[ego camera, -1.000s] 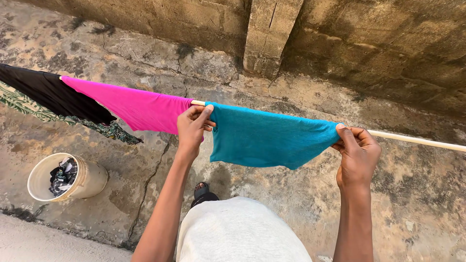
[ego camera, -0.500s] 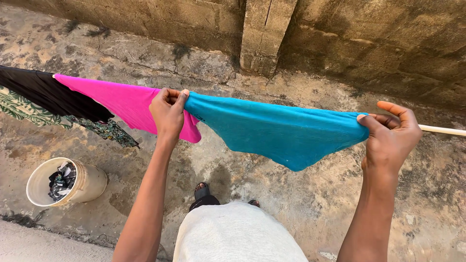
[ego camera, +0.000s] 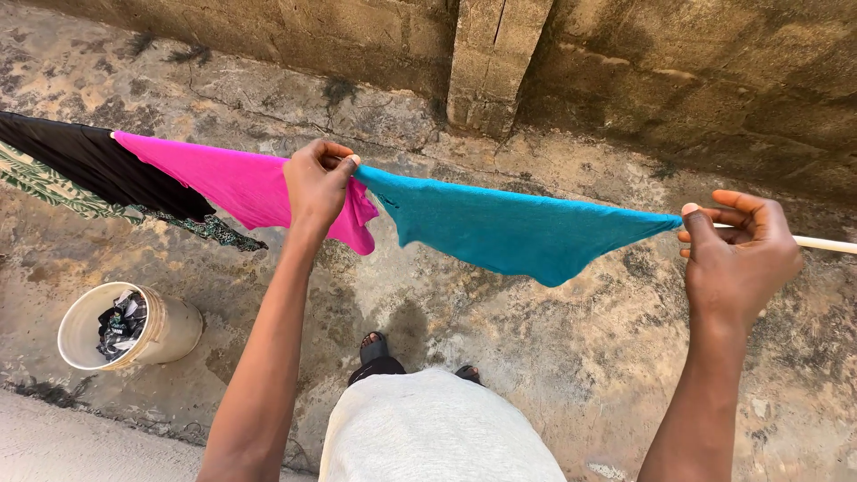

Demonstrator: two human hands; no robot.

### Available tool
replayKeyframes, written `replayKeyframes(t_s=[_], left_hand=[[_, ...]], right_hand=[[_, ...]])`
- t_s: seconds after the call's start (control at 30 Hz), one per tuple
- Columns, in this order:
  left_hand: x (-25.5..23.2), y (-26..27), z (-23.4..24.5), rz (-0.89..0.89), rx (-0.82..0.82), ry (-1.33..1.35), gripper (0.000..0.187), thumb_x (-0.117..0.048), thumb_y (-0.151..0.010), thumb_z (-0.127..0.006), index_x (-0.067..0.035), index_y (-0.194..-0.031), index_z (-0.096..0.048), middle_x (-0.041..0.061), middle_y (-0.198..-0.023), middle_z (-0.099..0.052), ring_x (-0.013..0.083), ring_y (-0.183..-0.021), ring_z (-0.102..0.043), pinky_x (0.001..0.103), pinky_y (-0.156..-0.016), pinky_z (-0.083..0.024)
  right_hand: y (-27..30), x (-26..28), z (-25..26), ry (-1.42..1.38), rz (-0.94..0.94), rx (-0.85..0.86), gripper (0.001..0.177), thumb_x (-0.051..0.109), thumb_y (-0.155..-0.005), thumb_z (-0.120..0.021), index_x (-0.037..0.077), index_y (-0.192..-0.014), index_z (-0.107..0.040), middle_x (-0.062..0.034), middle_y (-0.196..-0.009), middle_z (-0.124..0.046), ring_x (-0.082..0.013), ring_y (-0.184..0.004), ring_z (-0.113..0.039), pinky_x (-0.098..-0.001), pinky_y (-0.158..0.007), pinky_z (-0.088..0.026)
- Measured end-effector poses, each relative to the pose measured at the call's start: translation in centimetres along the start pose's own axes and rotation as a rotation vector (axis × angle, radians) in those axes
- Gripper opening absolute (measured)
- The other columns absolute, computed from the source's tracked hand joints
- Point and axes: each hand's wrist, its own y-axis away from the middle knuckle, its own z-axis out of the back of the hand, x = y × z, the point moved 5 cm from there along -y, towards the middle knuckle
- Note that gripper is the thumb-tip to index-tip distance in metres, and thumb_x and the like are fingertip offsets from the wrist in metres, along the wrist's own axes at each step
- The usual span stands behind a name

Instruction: Hanging various items of wet laundry on an outdoor clothesline from a plastic bucket.

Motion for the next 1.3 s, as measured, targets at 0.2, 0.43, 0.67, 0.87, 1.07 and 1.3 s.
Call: replayKeyframes(t_s=[0.2, 0.43, 0.67, 0.87, 1.07, 1.3], left_hand=[[-6.3, 4.2, -1.7, -0.379, -0.042, -0.235, 0.019, -0.014, -0.096, -0.074, -0.001, -0.109, -0.071, 0.014, -0.104, -0.07, 0.0256, -0.097, -0.066, 0.038, -0.086, -0.054], [-8.6, 8.7, -6.4, -0.694, 0.216, -0.418, 0.038, -0.034, -0.103, -0.062, -0.007, -0.13, -0.065, 0.016, -0.123, -0.064, 0.034, -0.122, -0.055, 0.049, -0.105, -0.041], [-7.1, 9.6, -6.2, -0.593, 0.29, -0.521, 0.046, -0.036, -0.103, -0.059, -0.01, -0.141, -0.058, 0.018, -0.135, -0.058, 0.0366, -0.134, -0.048, 0.051, -0.111, -0.035], [-7.5, 12.1, -3.4, -0.532, 0.229, -0.491, 0.047, -0.035, -0.102, -0.061, -0.013, -0.143, -0.056, 0.017, -0.145, -0.055, 0.0368, -0.141, -0.043, 0.051, -0.115, -0.032], [-6.3, 13.6, 2.6, -0.407, 0.12, -0.478, 0.048, -0.035, -0.101, -0.064, -0.012, -0.143, -0.058, 0.014, -0.145, -0.056, 0.0319, -0.139, -0.046, 0.05, -0.113, -0.036], [-1.3, 16.1, 14.2, -0.18, -0.008, -0.549, 0.051, -0.033, -0.099, -0.065, -0.009, -0.143, -0.057, 0.013, -0.132, -0.06, 0.0308, -0.128, -0.05, 0.047, -0.105, -0.04]], right_hand=[[1.3, 2.3, -1.9, 0.162, 0.366, 0.017, 0.011, 0.003, -0.106, -0.077, 0.002, -0.116, -0.072, -0.0154, -0.108, -0.076, -0.0221, -0.098, -0.075, -0.0357, -0.085, -0.064], [3.9, 4.5, -8.2, 0.332, 0.709, 0.252, 0.031, 0.032, -0.108, -0.068, 0.004, -0.119, -0.074, -0.0131, -0.114, -0.076, -0.0295, -0.108, -0.069, -0.046, -0.096, -0.044], [4.2, 4.3, -9.1, 0.313, 0.635, 0.377, 0.028, 0.03, -0.103, -0.067, 0.005, -0.114, -0.074, -0.0109, -0.105, -0.075, -0.0279, -0.099, -0.067, -0.0459, -0.099, -0.041], [5.6, 7.1, -11.6, 0.197, 0.655, 0.493, 0.029, 0.024, -0.099, -0.071, 0.003, -0.12, -0.071, -0.0136, -0.114, -0.072, -0.0312, -0.111, -0.064, -0.0474, -0.1, -0.042], [9.1, 14.2, -15.5, 0.019, 0.867, 0.6, 0.032, 0.02, -0.096, -0.073, 0.002, -0.122, -0.069, -0.0156, -0.126, -0.069, -0.0348, -0.131, -0.057, -0.0502, -0.109, -0.04], [15.9, 21.3, -23.6, -0.089, 1.062, 0.75, 0.034, 0.022, -0.096, -0.074, 0.001, -0.123, -0.068, -0.0155, -0.127, -0.067, -0.035, -0.133, -0.054, -0.0513, -0.108, -0.039]])
